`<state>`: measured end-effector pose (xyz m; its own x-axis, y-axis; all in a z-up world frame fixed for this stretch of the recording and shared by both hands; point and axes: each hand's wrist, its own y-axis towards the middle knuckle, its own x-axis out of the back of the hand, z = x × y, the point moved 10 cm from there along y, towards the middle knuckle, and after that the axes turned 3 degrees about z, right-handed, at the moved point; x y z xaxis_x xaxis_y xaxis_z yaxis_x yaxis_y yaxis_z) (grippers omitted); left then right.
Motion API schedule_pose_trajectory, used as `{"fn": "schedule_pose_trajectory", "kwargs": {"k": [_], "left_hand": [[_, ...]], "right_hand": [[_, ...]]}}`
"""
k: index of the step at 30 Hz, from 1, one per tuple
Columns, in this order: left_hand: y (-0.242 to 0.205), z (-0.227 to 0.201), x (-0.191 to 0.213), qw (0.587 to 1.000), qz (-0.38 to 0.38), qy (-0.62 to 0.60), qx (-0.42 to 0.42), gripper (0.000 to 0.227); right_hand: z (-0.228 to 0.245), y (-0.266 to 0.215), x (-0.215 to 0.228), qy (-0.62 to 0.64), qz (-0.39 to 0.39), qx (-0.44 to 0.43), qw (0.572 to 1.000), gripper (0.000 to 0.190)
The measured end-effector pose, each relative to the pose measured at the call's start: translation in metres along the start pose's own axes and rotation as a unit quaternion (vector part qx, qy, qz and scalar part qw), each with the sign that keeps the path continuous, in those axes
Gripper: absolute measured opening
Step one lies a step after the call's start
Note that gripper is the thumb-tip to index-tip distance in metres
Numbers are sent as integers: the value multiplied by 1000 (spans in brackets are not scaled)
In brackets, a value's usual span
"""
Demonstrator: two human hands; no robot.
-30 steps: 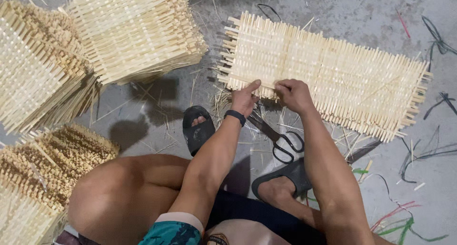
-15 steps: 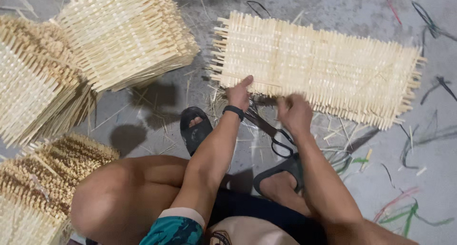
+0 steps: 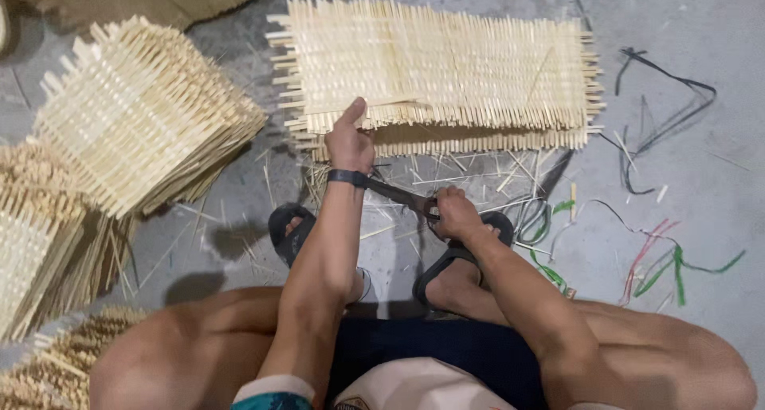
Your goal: The person sits on the floor and uses shears to cut long woven bamboo mats into smaller rectangular pieces. The person repeatedly cuts the mats and stacks the finished pieces to the left.
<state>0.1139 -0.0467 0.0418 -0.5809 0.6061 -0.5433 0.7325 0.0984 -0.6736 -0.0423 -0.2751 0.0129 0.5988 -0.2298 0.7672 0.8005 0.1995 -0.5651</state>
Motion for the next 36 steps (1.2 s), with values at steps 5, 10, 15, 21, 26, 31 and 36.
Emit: {"fn": "schedule_pose_trajectory", "kwargs": {"k": [5, 10, 15, 21, 26, 31, 36], "left_hand": [[-5, -20, -4, 999, 50, 0, -12, 55], [39, -7, 96, 996, -67, 57, -16, 41], [61, 29, 152, 992, -120, -26, 13, 31], [51, 27, 149, 988, -152, -6, 23, 28], [53, 31, 157, 987, -156, 14, 38, 27], [62, 38, 149, 996, -78, -42, 28, 27], [55, 35, 153, 992, -117, -35, 20, 31]], "right_hand": [[-18, -18, 31, -16, 171, -40, 984, 63], [-18, -64, 64, 53, 165, -31, 984, 86], [0, -89, 43, 207, 212, -81, 952, 76], [48, -67, -11, 527, 193, -180, 808, 71], [67, -6, -35, 610, 136, -148, 767, 68], [76, 16, -26, 613, 115, -158, 766, 66], [72, 17, -22, 566, 80, -191, 798, 63]]}}
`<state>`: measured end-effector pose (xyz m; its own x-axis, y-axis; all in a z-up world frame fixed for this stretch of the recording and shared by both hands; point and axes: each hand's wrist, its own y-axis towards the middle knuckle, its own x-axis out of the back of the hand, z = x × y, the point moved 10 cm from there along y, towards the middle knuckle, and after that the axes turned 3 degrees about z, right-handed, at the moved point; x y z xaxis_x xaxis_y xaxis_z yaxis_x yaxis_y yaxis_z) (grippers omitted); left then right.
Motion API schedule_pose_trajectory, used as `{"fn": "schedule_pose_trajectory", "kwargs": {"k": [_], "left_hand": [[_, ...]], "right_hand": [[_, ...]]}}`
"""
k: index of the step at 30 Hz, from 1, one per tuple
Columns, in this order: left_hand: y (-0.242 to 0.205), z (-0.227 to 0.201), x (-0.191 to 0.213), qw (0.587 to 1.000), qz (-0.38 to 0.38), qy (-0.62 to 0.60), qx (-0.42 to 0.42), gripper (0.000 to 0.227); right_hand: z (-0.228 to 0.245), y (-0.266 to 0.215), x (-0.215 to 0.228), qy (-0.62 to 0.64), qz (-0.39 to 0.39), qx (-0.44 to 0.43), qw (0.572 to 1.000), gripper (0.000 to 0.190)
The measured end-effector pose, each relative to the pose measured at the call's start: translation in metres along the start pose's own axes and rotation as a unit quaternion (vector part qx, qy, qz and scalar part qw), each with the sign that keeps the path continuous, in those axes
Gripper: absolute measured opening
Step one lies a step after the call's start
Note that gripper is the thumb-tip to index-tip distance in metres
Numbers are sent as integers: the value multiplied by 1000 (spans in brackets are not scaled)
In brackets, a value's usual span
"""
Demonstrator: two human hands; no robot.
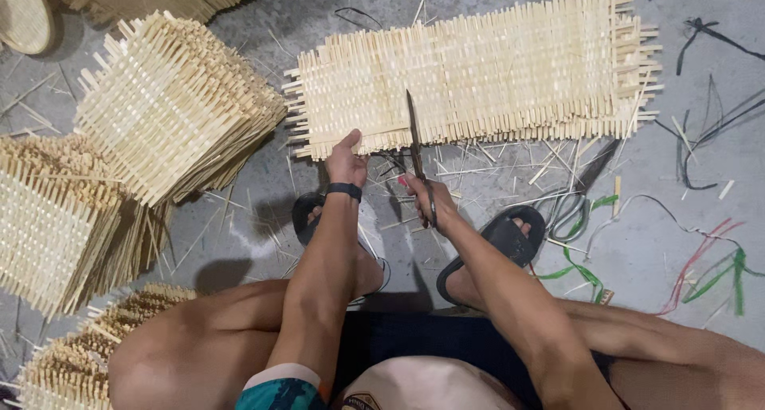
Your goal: The person sits on the floor and uses shears to cut long woven bamboo mats into smaller rectangular pieces. The person repeatedly cuts the mats and stacks the finished pieces to the left.
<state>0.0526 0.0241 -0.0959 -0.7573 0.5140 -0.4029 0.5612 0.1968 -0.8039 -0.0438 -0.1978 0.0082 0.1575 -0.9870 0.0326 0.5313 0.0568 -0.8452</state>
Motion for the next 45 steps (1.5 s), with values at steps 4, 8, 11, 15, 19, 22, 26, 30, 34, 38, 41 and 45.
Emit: {"fn": "schedule_pose_trajectory", "kwargs": {"k": [4, 8, 11, 15, 19, 22, 26, 30, 34, 38, 41, 45], "left_hand": [[-1, 0, 11, 995, -49, 82, 17, 35], [-19, 15, -4, 999, 8, -13, 36, 49], [-44, 47, -11, 998, 0, -27, 63, 55], [-35, 74, -32, 997, 44, 17, 61, 53], [-26, 76, -34, 999, 42, 6, 27, 49], [-33, 81, -29, 1000, 3, -2, 20, 43], [-34, 78, -29, 999, -15, 3, 43, 36], [-32, 87, -34, 998, 28, -22, 53, 31], [-35, 82, -32, 998, 30, -4, 60, 29], [-50, 81, -35, 998, 36, 5, 58, 24], [-52, 78, -41, 997, 51, 4, 63, 21], [-52, 78, -41, 995, 40, -8, 86, 19]], "right_hand": [[-19, 42, 15, -168, -81, 212, 959, 57], [-109, 125, -3, 377, 68, 111, 917, 29], [-105, 117, 0, 239, 32, 142, 960, 35], [-38, 47, 21, -146, -115, 188, 964, 44], [10, 25, 25, -166, -104, 179, 964, 51], [11, 44, 25, -72, -50, 61, 994, 55], [20, 51, 32, -215, -128, 134, 959, 59], [6, 61, 31, -167, -179, 185, 952, 49], [2, 66, 29, -154, -150, 134, 967, 51], [15, 88, 37, -96, -86, 67, 989, 41], [32, 90, 41, -219, -145, 175, 949, 42], [24, 95, 38, -244, -191, 190, 932, 33]]}}
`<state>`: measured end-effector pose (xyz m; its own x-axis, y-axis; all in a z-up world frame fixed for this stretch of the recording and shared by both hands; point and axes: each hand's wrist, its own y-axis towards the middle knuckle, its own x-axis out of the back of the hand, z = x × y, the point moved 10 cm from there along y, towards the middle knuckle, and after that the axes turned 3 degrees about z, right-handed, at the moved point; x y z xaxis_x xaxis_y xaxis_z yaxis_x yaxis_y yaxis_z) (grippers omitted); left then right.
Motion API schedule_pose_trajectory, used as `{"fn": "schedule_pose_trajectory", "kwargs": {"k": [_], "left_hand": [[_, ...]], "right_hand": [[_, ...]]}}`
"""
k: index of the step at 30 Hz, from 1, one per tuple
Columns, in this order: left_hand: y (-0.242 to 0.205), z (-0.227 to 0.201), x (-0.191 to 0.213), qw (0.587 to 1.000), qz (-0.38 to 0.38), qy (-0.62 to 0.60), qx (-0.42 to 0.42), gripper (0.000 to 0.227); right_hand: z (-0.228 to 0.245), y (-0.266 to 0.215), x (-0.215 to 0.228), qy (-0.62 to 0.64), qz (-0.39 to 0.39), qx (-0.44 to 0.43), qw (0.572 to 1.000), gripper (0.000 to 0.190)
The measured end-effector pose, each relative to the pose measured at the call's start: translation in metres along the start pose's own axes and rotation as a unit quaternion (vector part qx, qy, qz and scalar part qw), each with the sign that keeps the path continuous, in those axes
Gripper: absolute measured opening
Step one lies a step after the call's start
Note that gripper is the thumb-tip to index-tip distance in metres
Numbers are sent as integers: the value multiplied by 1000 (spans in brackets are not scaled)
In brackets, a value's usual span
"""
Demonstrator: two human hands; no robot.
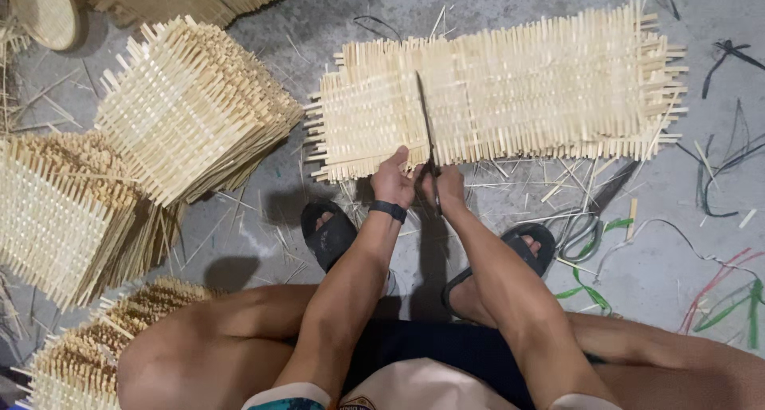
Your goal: The person sits on the floor and uses shears to cut long woven bamboo mats into smaller rectangular pieces. The person repeatedly cuts the mats and stacks the finished pieces to the left.
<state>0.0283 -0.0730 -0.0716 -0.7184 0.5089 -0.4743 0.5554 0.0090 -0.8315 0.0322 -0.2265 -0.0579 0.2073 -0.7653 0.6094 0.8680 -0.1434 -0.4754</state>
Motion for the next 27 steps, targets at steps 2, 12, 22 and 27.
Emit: {"fn": "schedule_pose_trajectory", "kwargs": {"k": [2, 12, 22, 27], "left_hand": [[2, 3, 4, 1000, 2, -13, 14, 19], [-1, -2, 4, 998, -25, -41, 27, 27], [-16, 6, -14, 996, 49, -62, 44, 25], [-20, 0, -9, 997, 34, -47, 50, 23]], "right_hand": [[-19, -2, -6, 44, 25, -61, 997, 32], [8, -41, 6, 311, 257, -170, 899, 38], [36, 9, 44, 120, 134, -101, 978, 58], [-3, 54, -11, -24, 14, 46, 999, 41]]}}
